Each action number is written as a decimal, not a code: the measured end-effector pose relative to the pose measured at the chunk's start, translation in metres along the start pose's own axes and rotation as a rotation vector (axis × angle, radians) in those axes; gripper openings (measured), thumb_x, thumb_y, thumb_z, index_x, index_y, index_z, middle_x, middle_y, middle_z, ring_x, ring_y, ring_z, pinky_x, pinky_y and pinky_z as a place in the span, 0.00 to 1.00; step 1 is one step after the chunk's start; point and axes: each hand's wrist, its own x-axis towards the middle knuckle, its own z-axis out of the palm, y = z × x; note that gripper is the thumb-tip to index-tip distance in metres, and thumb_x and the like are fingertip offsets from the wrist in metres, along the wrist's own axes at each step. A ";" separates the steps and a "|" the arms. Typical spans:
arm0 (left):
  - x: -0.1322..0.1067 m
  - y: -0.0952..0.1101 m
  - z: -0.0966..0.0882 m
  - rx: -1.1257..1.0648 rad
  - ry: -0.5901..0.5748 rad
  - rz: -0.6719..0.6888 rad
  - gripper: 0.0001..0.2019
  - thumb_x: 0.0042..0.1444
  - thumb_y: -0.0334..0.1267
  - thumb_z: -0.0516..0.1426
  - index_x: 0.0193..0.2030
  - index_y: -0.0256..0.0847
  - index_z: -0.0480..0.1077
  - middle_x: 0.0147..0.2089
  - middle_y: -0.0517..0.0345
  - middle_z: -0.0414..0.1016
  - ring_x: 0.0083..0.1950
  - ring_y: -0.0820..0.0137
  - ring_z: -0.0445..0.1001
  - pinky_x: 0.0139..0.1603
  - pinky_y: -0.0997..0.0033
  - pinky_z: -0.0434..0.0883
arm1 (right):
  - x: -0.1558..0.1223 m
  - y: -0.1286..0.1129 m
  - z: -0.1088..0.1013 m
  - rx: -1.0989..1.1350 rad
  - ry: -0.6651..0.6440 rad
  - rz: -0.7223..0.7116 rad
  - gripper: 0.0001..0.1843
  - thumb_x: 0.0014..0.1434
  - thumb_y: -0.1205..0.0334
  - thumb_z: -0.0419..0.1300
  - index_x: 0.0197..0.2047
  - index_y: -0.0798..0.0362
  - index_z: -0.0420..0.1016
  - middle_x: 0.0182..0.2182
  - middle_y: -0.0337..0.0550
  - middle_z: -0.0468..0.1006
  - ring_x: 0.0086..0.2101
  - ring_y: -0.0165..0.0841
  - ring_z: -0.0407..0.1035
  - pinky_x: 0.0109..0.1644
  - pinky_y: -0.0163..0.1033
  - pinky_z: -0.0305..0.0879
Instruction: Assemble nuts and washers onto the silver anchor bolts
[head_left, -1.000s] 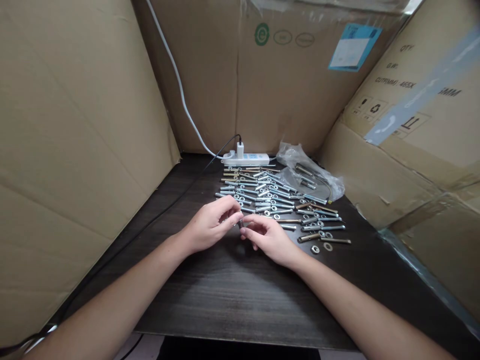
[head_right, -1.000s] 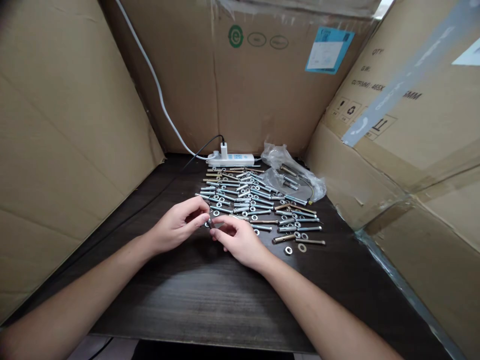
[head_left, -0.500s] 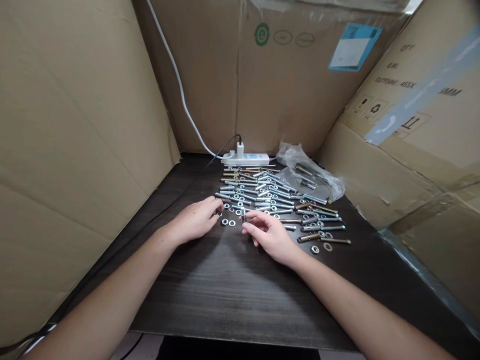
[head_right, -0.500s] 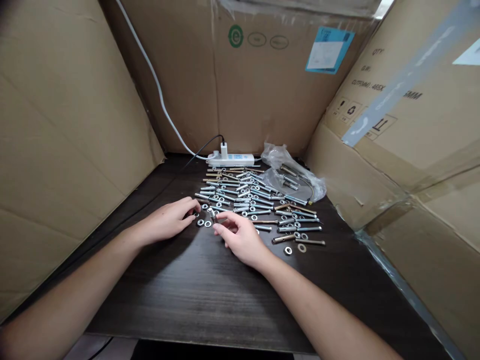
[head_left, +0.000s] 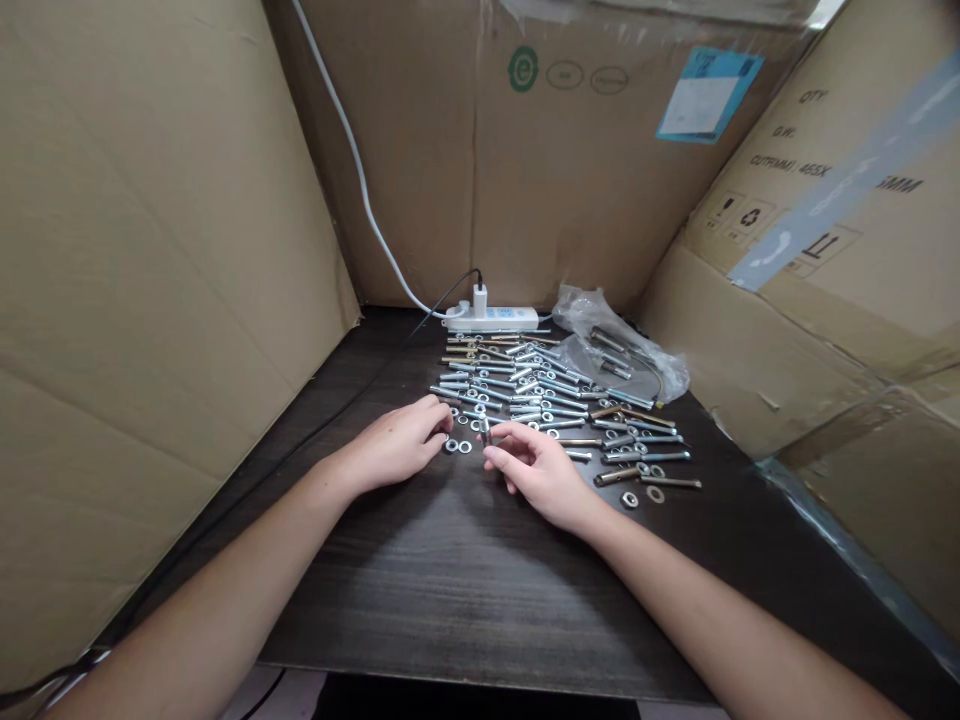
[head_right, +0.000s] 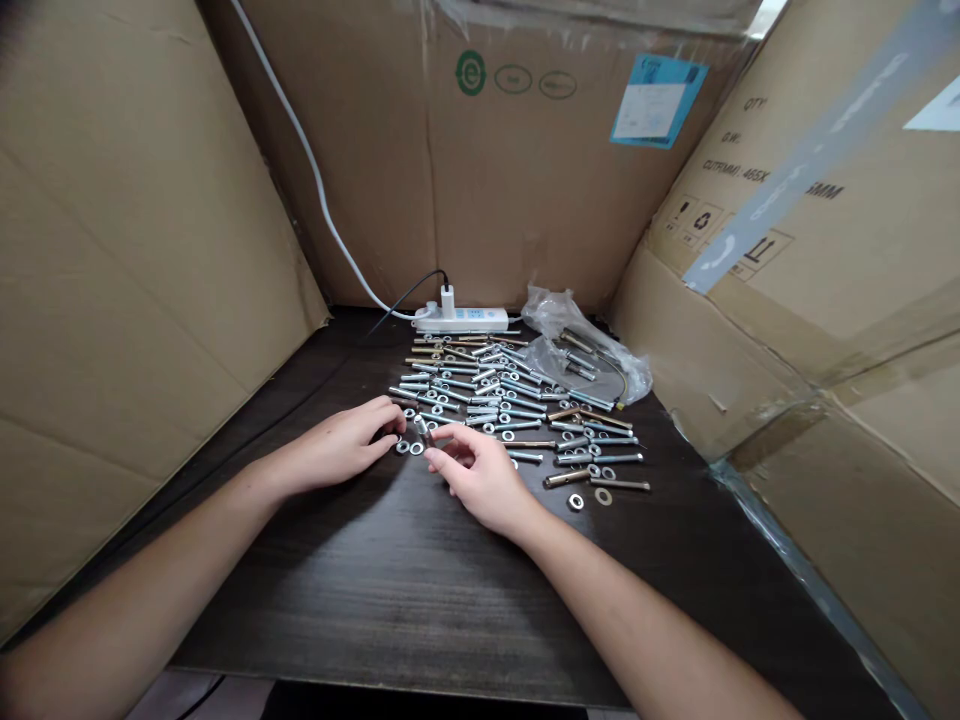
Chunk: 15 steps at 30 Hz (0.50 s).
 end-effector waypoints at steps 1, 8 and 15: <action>0.000 0.002 0.001 -0.020 0.003 0.024 0.08 0.57 0.33 0.48 0.38 0.42 0.67 0.41 0.58 0.68 0.39 0.69 0.68 0.39 0.70 0.64 | 0.000 0.000 0.000 -0.002 -0.001 -0.003 0.15 0.55 0.54 0.58 0.42 0.54 0.69 0.27 0.39 0.73 0.20 0.23 0.60 0.22 0.30 0.61; 0.002 0.007 0.011 -0.030 -0.026 0.114 0.06 0.58 0.36 0.51 0.41 0.43 0.67 0.41 0.57 0.66 0.43 0.67 0.67 0.42 0.70 0.65 | 0.000 0.001 -0.001 -0.008 -0.004 -0.024 0.15 0.56 0.54 0.58 0.42 0.54 0.69 0.27 0.39 0.73 0.20 0.24 0.61 0.22 0.30 0.61; 0.004 0.008 0.013 -0.021 -0.029 0.106 0.04 0.58 0.37 0.53 0.39 0.42 0.67 0.42 0.57 0.66 0.44 0.67 0.66 0.42 0.70 0.64 | 0.000 0.000 -0.001 -0.027 -0.009 -0.026 0.14 0.56 0.54 0.58 0.42 0.54 0.70 0.27 0.38 0.73 0.20 0.24 0.61 0.22 0.30 0.60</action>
